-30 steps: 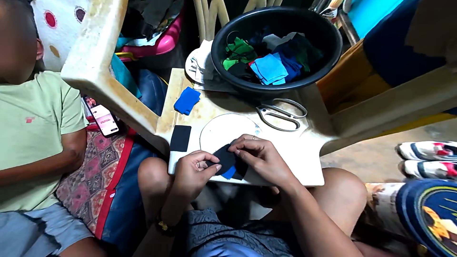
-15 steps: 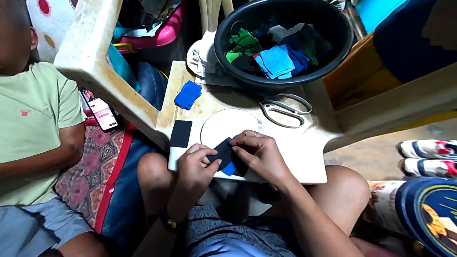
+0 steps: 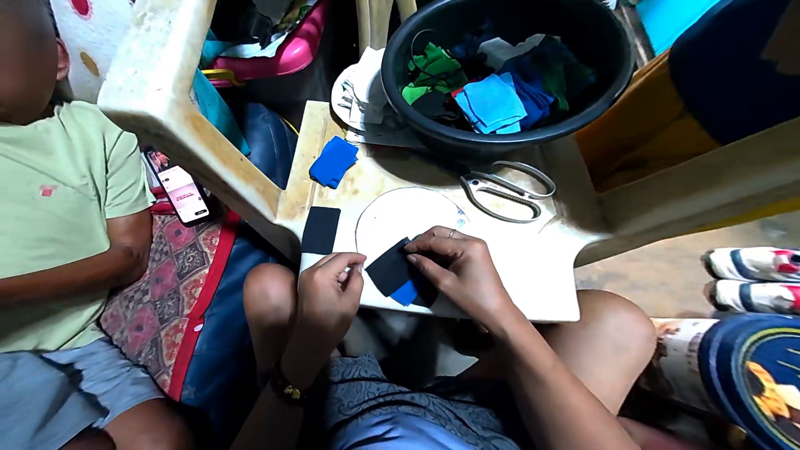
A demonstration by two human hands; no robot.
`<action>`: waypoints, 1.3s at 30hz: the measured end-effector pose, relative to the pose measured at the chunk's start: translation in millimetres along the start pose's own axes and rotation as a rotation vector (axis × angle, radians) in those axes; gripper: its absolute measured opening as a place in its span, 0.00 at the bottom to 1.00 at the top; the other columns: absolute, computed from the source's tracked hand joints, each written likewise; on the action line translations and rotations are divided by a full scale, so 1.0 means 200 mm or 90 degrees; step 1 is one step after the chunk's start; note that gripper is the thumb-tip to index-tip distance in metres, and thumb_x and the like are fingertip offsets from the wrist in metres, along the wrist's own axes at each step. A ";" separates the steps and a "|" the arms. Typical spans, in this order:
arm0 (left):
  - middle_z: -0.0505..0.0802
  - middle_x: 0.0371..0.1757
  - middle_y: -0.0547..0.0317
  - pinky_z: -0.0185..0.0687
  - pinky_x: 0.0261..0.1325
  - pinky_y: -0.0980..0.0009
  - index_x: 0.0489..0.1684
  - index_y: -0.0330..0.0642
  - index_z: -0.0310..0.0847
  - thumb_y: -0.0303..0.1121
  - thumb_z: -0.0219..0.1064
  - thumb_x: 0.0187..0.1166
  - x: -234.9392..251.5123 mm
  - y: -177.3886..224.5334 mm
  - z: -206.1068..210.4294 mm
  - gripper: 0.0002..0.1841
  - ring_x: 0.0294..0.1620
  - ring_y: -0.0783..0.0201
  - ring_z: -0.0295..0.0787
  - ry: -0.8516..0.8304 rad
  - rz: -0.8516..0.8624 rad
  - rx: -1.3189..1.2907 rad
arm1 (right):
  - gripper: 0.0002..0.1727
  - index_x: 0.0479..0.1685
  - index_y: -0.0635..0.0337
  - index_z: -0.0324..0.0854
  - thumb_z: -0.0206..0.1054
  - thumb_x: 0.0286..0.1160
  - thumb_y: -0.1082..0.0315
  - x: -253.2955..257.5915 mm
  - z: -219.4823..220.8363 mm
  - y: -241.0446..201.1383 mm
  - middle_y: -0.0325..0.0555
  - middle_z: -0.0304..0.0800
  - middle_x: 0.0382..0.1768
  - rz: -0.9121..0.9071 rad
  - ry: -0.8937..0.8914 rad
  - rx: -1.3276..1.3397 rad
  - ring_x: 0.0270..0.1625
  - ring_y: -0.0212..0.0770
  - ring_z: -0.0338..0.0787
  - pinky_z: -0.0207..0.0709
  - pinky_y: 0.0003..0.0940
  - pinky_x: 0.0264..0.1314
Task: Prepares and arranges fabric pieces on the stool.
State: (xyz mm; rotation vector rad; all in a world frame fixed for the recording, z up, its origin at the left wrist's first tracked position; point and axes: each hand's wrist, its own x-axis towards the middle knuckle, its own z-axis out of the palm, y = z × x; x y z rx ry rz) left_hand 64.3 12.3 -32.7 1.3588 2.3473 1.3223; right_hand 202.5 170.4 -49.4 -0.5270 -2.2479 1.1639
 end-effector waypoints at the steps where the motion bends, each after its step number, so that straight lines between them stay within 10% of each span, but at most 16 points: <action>1: 0.93 0.34 0.56 0.75 0.32 0.85 0.40 0.35 0.93 0.26 0.64 0.74 0.00 -0.01 0.00 0.10 0.26 0.80 0.80 -0.005 0.012 0.014 | 0.06 0.37 0.64 0.92 0.70 0.68 0.76 0.00 0.00 0.00 0.46 0.91 0.40 -0.007 0.001 -0.003 0.40 0.26 0.88 0.81 0.19 0.45; 21: 0.88 0.41 0.57 0.74 0.34 0.78 0.25 0.42 0.90 0.32 0.71 0.71 -0.02 0.00 0.03 0.07 0.30 0.73 0.78 -0.022 -0.014 0.105 | 0.06 0.38 0.65 0.92 0.70 0.68 0.75 0.00 0.01 0.01 0.47 0.91 0.39 -0.019 0.019 -0.015 0.40 0.27 0.88 0.80 0.18 0.44; 30: 0.90 0.43 0.56 0.73 0.32 0.77 0.41 0.40 0.92 0.26 0.61 0.72 -0.03 -0.02 0.03 0.11 0.29 0.73 0.77 -0.009 0.006 0.080 | 0.06 0.38 0.65 0.93 0.70 0.68 0.75 0.00 0.02 0.01 0.47 0.91 0.39 -0.024 0.027 -0.019 0.41 0.28 0.88 0.81 0.20 0.47; 39: 0.89 0.44 0.57 0.74 0.35 0.77 0.43 0.46 0.97 0.35 0.72 0.73 -0.04 -0.03 0.04 0.09 0.31 0.73 0.78 -0.016 0.009 0.086 | 0.06 0.38 0.65 0.93 0.70 0.68 0.76 0.00 0.02 0.01 0.48 0.92 0.40 -0.030 0.031 -0.021 0.43 0.29 0.89 0.81 0.20 0.49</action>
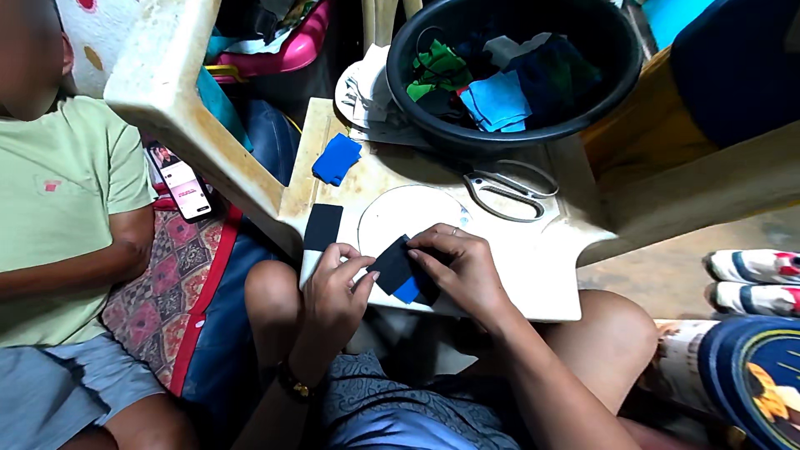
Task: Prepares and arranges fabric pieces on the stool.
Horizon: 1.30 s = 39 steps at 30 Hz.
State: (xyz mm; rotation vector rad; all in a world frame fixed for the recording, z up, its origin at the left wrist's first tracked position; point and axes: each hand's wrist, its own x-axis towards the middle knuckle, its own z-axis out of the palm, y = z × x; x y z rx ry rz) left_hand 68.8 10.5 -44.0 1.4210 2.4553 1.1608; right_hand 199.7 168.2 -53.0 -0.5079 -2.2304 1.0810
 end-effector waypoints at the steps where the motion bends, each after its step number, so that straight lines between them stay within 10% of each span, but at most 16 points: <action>1: 0.89 0.44 0.57 0.74 0.35 0.77 0.44 0.46 0.97 0.35 0.72 0.73 0.00 0.00 0.00 0.09 0.31 0.73 0.79 0.000 -0.001 0.002 | 0.06 0.38 0.65 0.93 0.70 0.68 0.76 0.00 0.00 0.00 0.48 0.92 0.40 -0.001 0.001 0.000 0.43 0.29 0.89 0.81 0.20 0.49; 25: 0.91 0.45 0.52 0.76 0.33 0.75 0.36 0.46 0.97 0.47 0.82 0.59 0.00 0.03 0.04 0.15 0.31 0.69 0.82 0.049 0.027 0.060 | 0.08 0.39 0.71 0.91 0.68 0.66 0.79 -0.02 0.05 -0.02 0.58 0.86 0.40 -0.103 0.088 -0.149 0.37 0.44 0.88 0.84 0.30 0.41; 39: 0.90 0.45 0.53 0.75 0.29 0.75 0.36 0.46 0.96 0.47 0.82 0.58 0.01 0.03 0.04 0.16 0.30 0.68 0.82 0.054 0.044 0.065 | 0.13 0.48 0.72 0.91 0.68 0.65 0.80 0.00 0.01 -0.05 0.63 0.91 0.57 -0.105 -0.081 -0.064 0.58 0.56 0.91 0.82 0.39 0.65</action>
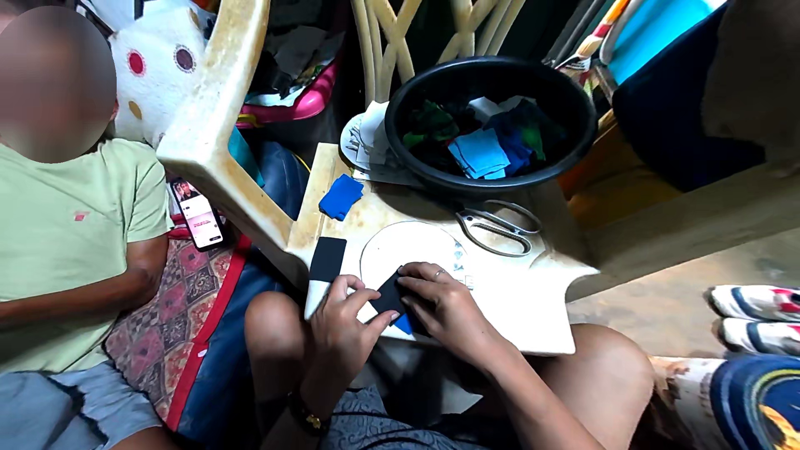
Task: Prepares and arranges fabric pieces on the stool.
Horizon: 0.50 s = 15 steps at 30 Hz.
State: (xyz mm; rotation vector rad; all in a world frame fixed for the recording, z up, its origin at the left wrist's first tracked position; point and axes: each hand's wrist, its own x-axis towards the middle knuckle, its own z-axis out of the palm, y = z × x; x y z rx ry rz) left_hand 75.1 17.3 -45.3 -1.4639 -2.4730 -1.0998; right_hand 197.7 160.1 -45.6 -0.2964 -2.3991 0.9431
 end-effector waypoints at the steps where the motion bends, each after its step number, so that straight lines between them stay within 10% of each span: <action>1: 0.90 0.45 0.53 0.75 0.29 0.75 0.36 0.46 0.96 0.47 0.83 0.58 0.00 0.00 0.00 0.16 0.30 0.69 0.82 0.000 0.000 -0.002 | 0.13 0.48 0.73 0.91 0.67 0.65 0.81 0.00 0.00 0.00 0.63 0.91 0.58 0.002 -0.003 -0.001 0.59 0.57 0.91 0.81 0.40 0.66; 15: 0.92 0.46 0.50 0.79 0.30 0.70 0.35 0.43 0.96 0.44 0.85 0.56 0.00 0.02 -0.01 0.16 0.31 0.64 0.85 -0.003 -0.019 -0.039 | 0.09 0.35 0.68 0.93 0.70 0.62 0.73 -0.02 0.03 0.01 0.58 0.93 0.49 -0.055 0.039 -0.025 0.51 0.53 0.89 0.81 0.34 0.59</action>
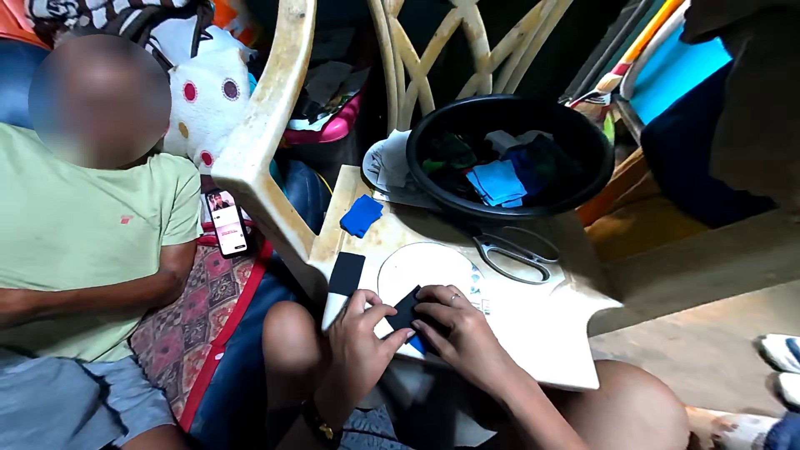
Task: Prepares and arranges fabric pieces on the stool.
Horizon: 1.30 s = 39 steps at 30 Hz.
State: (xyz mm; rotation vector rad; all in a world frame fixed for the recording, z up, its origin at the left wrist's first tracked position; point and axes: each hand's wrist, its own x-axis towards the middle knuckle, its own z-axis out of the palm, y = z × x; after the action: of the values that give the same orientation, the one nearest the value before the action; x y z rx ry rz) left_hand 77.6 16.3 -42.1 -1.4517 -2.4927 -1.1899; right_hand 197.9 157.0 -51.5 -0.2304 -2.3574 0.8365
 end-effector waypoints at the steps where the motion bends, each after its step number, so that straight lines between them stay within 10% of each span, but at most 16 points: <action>1: 0.92 0.46 0.51 0.79 0.31 0.70 0.36 0.44 0.96 0.44 0.84 0.57 0.00 0.00 -0.01 0.15 0.31 0.65 0.85 -0.013 -0.007 -0.007 | 0.09 0.35 0.68 0.92 0.70 0.62 0.73 0.00 0.00 0.01 0.59 0.92 0.50 0.005 -0.007 0.005 0.52 0.53 0.89 0.81 0.35 0.60; 6: 0.91 0.43 0.50 0.74 0.30 0.81 0.37 0.38 0.95 0.36 0.78 0.67 0.05 -0.02 -0.05 0.11 0.29 0.73 0.80 0.008 -0.013 -0.091 | 0.08 0.36 0.68 0.92 0.71 0.62 0.74 0.00 -0.01 0.01 0.59 0.92 0.51 0.018 -0.014 0.030 0.53 0.53 0.89 0.81 0.35 0.60; 9: 0.94 0.53 0.44 0.85 0.53 0.67 0.49 0.33 0.93 0.30 0.70 0.75 0.11 -0.02 -0.06 0.12 0.50 0.57 0.91 0.000 0.029 -0.075 | 0.09 0.39 0.68 0.93 0.70 0.65 0.73 0.00 -0.04 0.02 0.58 0.93 0.50 0.014 0.011 0.048 0.54 0.50 0.92 0.82 0.33 0.62; 12: 0.87 0.73 0.40 0.72 0.80 0.49 0.67 0.30 0.86 0.26 0.57 0.82 0.18 -0.03 -0.05 0.19 0.79 0.40 0.78 -0.095 0.101 -0.031 | 0.11 0.40 0.67 0.93 0.68 0.69 0.71 0.00 -0.08 0.05 0.56 0.95 0.49 -0.001 0.088 0.022 0.53 0.47 0.91 0.80 0.31 0.62; 15: 0.83 0.79 0.43 0.65 0.85 0.47 0.76 0.32 0.79 0.28 0.53 0.87 0.28 -0.01 -0.03 0.22 0.86 0.41 0.70 -0.159 0.095 0.015 | 0.11 0.41 0.69 0.92 0.67 0.69 0.72 0.00 -0.15 0.11 0.59 0.94 0.47 0.038 0.175 -0.094 0.51 0.55 0.92 0.83 0.42 0.58; 19: 0.82 0.78 0.40 0.63 0.85 0.49 0.80 0.33 0.74 0.32 0.55 0.91 0.45 0.04 -0.02 0.22 0.83 0.44 0.73 -0.280 -0.008 0.007 | 0.11 0.42 0.71 0.91 0.68 0.69 0.72 -0.02 -0.23 0.17 0.64 0.93 0.44 0.150 0.185 -0.159 0.49 0.63 0.92 0.84 0.56 0.55; 29: 0.89 0.43 0.45 0.82 0.46 0.54 0.65 0.33 0.80 0.21 0.65 0.81 0.61 0.07 0.10 0.15 0.39 0.53 0.85 -0.268 -0.122 -0.015 | 0.10 0.43 0.70 0.90 0.68 0.71 0.72 -0.04 -0.24 0.24 0.57 0.91 0.40 0.226 0.176 -0.059 0.38 0.47 0.89 0.82 0.45 0.45; 39: 0.88 0.40 0.45 0.83 0.42 0.55 0.57 0.30 0.82 0.19 0.64 0.77 0.46 0.09 0.05 0.13 0.36 0.53 0.85 -0.067 -0.198 0.028 | 0.09 0.43 0.68 0.91 0.68 0.71 0.73 -0.04 -0.24 0.25 0.55 0.91 0.40 0.213 0.191 -0.051 0.37 0.44 0.89 0.83 0.40 0.44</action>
State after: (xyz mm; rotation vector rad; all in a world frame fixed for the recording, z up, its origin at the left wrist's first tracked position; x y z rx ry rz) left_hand 41.6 95.4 -4.4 -1.1753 -2.8793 -1.1120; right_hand 231.7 217.5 -58.4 -0.7470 -2.0986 0.7949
